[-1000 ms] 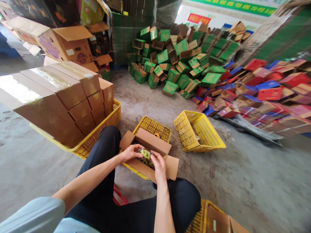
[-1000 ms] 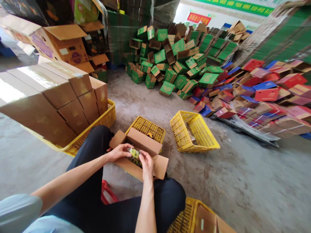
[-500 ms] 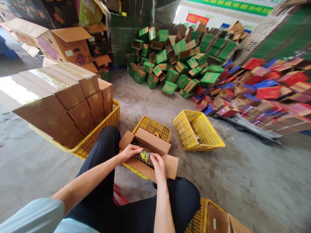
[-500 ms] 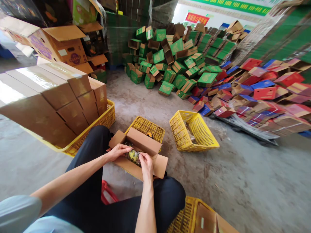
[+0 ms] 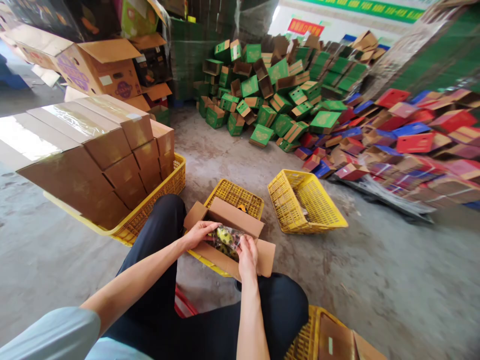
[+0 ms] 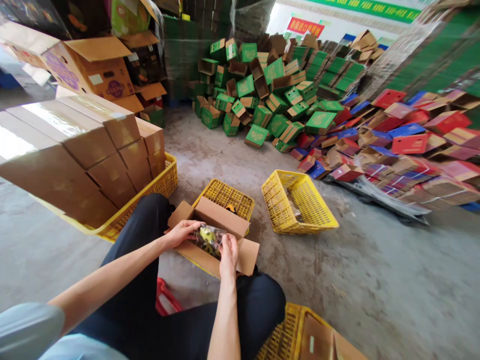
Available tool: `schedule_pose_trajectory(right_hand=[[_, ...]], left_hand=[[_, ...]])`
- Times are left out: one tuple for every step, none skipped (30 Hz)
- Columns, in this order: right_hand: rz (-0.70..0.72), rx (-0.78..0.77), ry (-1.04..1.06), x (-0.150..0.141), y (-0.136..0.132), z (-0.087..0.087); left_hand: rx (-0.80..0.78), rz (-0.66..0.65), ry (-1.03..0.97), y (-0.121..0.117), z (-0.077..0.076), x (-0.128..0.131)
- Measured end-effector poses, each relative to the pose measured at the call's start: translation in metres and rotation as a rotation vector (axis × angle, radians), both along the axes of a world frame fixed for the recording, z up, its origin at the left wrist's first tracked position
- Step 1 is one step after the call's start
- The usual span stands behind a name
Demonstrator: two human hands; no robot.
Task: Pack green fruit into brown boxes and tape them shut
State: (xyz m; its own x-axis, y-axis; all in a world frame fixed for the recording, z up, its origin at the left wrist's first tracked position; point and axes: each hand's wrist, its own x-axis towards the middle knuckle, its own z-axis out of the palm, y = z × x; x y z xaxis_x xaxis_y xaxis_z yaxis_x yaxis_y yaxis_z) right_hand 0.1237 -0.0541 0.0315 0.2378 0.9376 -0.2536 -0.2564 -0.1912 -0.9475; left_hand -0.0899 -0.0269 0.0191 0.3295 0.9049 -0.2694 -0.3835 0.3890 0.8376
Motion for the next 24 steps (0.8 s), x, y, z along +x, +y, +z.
schedule_pose_trajectory(right_hand=[[-0.004,0.007,-0.007,0.001,0.001,0.000],[-0.007,0.015,-0.014,0.003,0.001,0.000],[-0.007,0.023,-0.022,0.004,0.001,0.000],[-0.002,0.032,-0.030,0.005,0.000,0.000],[0.011,0.042,-0.039,0.005,0.000,0.001],[0.031,0.051,-0.047,0.005,-0.001,0.002],[0.057,0.060,-0.056,0.005,-0.002,0.003],[0.087,0.068,-0.064,0.004,-0.003,0.004],[0.118,0.075,-0.069,0.002,-0.004,0.005],[0.155,0.085,-0.074,0.001,-0.005,0.006],[0.195,0.100,-0.081,-0.001,-0.006,0.007],[0.236,0.120,-0.093,-0.002,-0.006,0.009],[0.269,0.136,-0.108,-0.003,-0.007,0.010],[0.287,0.142,-0.121,-0.004,-0.006,0.010],[0.286,0.135,-0.124,-0.004,-0.006,0.011],[0.267,0.112,-0.114,-0.004,-0.006,0.011],[0.235,0.075,-0.092,-0.004,-0.005,0.012],[0.204,0.031,-0.064,-0.004,-0.005,0.012],[0.180,-0.011,-0.037,-0.004,-0.005,0.012],[0.171,-0.049,-0.018,-0.004,-0.005,0.012],[0.175,-0.080,-0.005,-0.004,-0.006,0.012],[0.189,-0.106,0.004,-0.005,-0.006,0.013],[0.212,-0.121,0.013,-0.006,-0.007,0.013],[0.236,-0.126,0.023,-0.006,-0.008,0.013]], left_hand=[[-0.024,-0.002,-0.005,0.000,0.000,-0.001],[-0.067,-0.008,-0.008,0.000,0.000,-0.002],[-0.126,-0.019,-0.009,0.001,0.000,-0.003],[-0.195,-0.038,-0.009,0.001,0.001,-0.004],[-0.261,-0.066,-0.011,0.001,0.002,-0.005],[-0.316,-0.100,-0.016,0.002,0.003,-0.005],[-0.350,-0.135,-0.024,0.002,0.004,-0.006],[-0.365,-0.164,-0.037,0.002,0.005,-0.006],[-0.370,-0.182,-0.051,0.002,0.006,-0.006],[-0.367,-0.185,-0.063,0.002,0.006,-0.005],[-0.351,-0.172,-0.074,0.002,0.007,-0.005],[-0.319,-0.144,-0.087,0.002,0.007,-0.005],[-0.280,-0.109,-0.100,0.002,0.007,-0.006],[-0.238,-0.074,-0.114,0.002,0.007,-0.006],[-0.200,-0.045,-0.127,0.001,0.007,-0.007],[-0.169,-0.025,-0.139,0.001,0.007,-0.007],[-0.147,-0.015,-0.148,0.000,0.007,-0.008],[-0.127,-0.016,-0.158,-0.001,0.008,-0.008],[-0.100,-0.022,-0.170,-0.002,0.008,-0.008],[-0.069,-0.034,-0.185,-0.003,0.009,-0.008],[-0.036,-0.050,-0.203,-0.003,0.009,-0.007],[-0.005,-0.068,-0.222,-0.004,0.010,-0.006],[0.021,-0.087,-0.241,-0.005,0.010,-0.005],[0.037,-0.103,-0.254,-0.006,0.010,-0.003]])
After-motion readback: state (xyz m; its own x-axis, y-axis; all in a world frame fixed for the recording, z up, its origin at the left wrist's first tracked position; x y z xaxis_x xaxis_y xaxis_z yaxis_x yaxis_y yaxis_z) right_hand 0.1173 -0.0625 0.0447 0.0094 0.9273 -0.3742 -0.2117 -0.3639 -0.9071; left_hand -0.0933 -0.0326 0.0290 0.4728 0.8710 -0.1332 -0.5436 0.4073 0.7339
